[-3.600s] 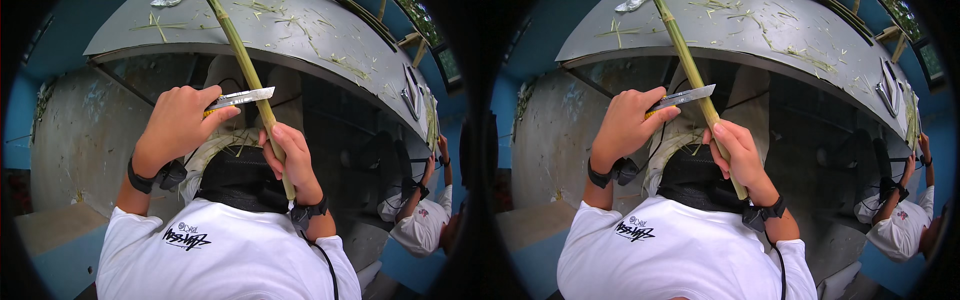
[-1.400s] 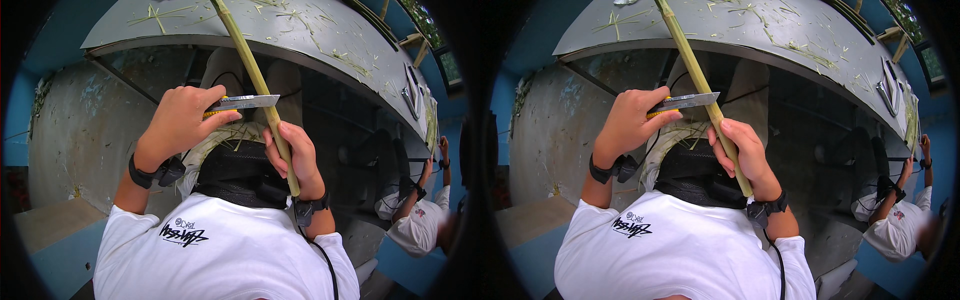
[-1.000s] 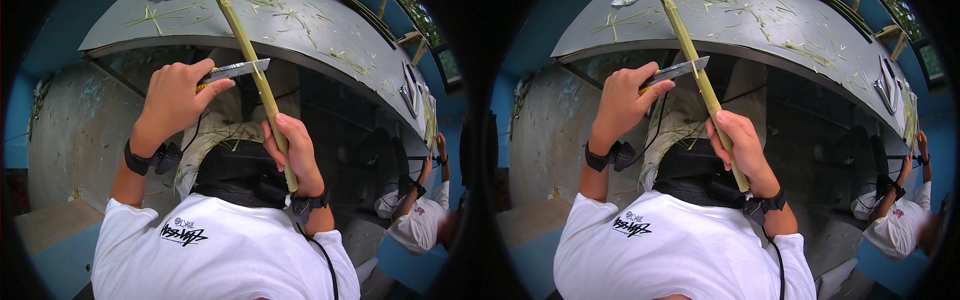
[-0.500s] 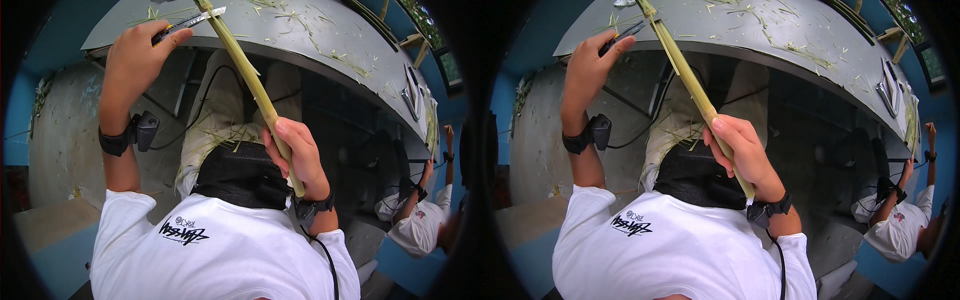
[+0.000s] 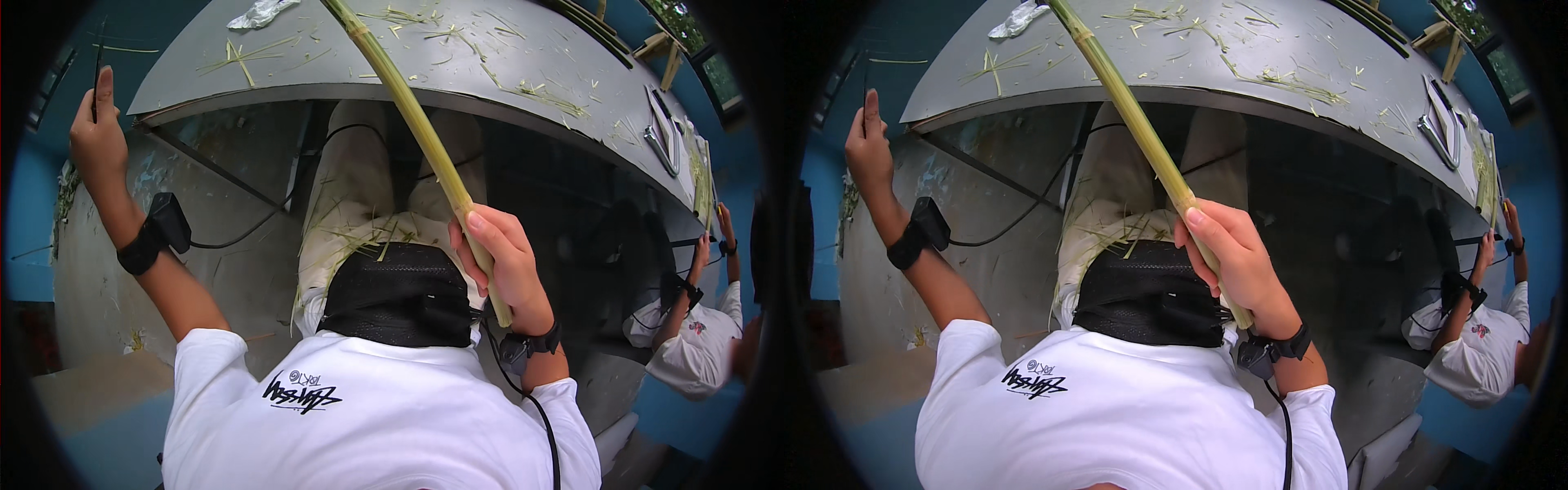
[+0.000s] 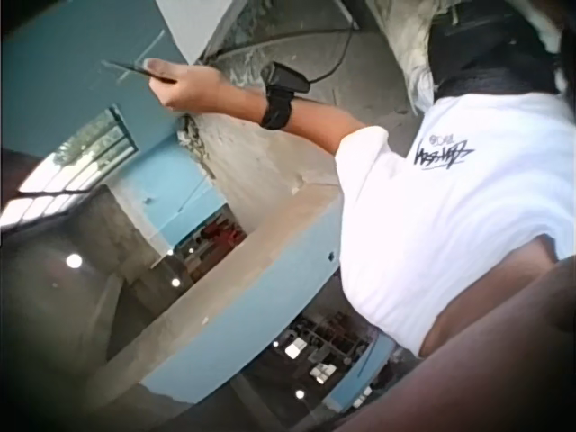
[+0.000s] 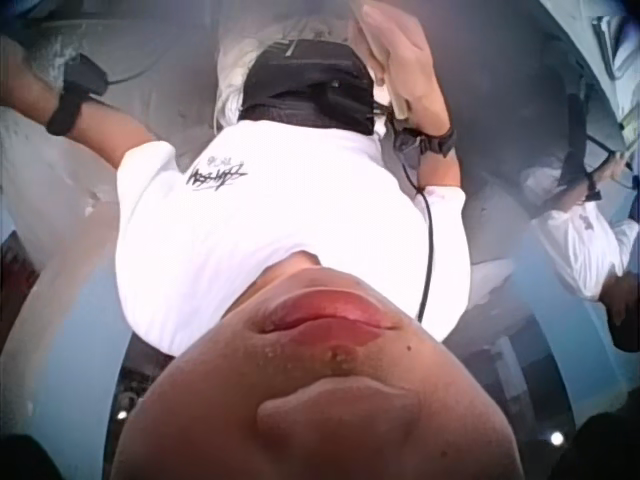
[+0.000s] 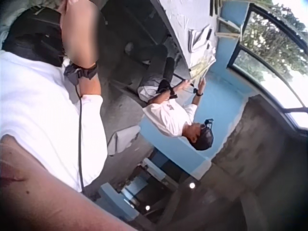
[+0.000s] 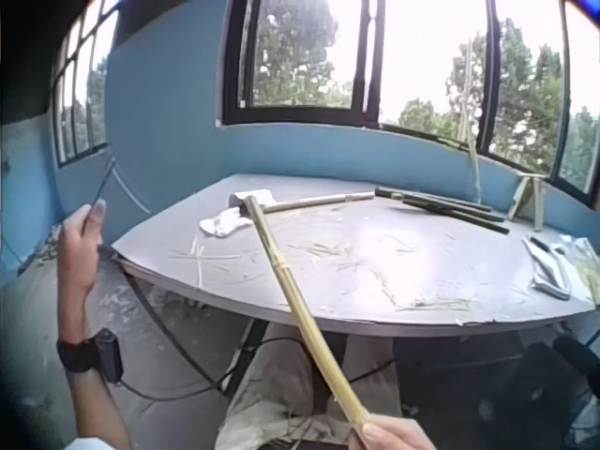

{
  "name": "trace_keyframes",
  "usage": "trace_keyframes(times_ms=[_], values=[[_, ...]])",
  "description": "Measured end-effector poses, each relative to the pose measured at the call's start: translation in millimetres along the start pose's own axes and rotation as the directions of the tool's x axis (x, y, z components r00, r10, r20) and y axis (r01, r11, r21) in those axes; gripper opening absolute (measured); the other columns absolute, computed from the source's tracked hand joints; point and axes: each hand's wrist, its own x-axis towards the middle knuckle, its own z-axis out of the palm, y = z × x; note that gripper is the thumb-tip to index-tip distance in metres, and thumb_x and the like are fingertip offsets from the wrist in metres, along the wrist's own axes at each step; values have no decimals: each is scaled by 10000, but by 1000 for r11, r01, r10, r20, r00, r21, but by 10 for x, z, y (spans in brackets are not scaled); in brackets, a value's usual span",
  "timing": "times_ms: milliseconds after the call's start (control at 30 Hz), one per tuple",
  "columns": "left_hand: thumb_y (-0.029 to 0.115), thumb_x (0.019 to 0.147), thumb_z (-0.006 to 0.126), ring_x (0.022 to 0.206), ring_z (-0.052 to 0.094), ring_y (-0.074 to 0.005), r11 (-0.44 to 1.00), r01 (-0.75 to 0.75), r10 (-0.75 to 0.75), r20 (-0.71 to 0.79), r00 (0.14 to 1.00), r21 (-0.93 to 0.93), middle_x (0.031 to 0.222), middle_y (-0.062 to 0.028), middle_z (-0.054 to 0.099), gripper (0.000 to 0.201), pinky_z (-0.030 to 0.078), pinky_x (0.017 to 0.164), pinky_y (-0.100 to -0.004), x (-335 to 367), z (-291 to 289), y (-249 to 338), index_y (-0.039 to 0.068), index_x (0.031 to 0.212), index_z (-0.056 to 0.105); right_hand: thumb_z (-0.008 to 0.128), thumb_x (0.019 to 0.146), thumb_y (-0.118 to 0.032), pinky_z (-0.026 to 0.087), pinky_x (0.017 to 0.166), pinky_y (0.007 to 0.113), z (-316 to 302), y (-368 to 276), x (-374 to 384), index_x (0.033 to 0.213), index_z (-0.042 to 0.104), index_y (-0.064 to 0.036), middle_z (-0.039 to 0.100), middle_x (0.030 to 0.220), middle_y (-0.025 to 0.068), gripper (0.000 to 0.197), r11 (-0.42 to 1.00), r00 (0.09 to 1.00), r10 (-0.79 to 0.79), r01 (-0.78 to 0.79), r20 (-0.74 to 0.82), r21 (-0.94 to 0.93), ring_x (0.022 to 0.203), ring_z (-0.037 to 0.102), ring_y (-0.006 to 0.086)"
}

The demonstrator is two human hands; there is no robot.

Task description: Shaving or cleaning a bamboo stalk with a utility knife to prepare it for manufacturing.

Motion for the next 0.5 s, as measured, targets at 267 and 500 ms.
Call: trace_keyframes(times_ms=[267, 500], values=[[438, 979, 680, 553, 427, -342, 873, -222, 428, 461, 778, -435, 602, -119, 466, 484, 368, 543, -391, -1240, 131, 959, 16, 813, 511, 489, 1061, -367, 332, 389, 222, 29, 77, 102, 889, 594, -39, 458, 525, -16, 385, 999, 999, -25, 24, 26, 48, 406, 415, 53], [439, 927, 724, 578, 515, -367, 831, -281, 544, 594, 593, -480, 637, -155, 518, 467, 392, 544, -411, -1640, 288, 1109, 25, 816, 537, 491, 1061, -361, 323, 380, 225, 71, 159, 124, 879, 580, -23, 471, 547, -5, 394, 996, 999, -47, 45, 28, 75, 401, 420, 63]])
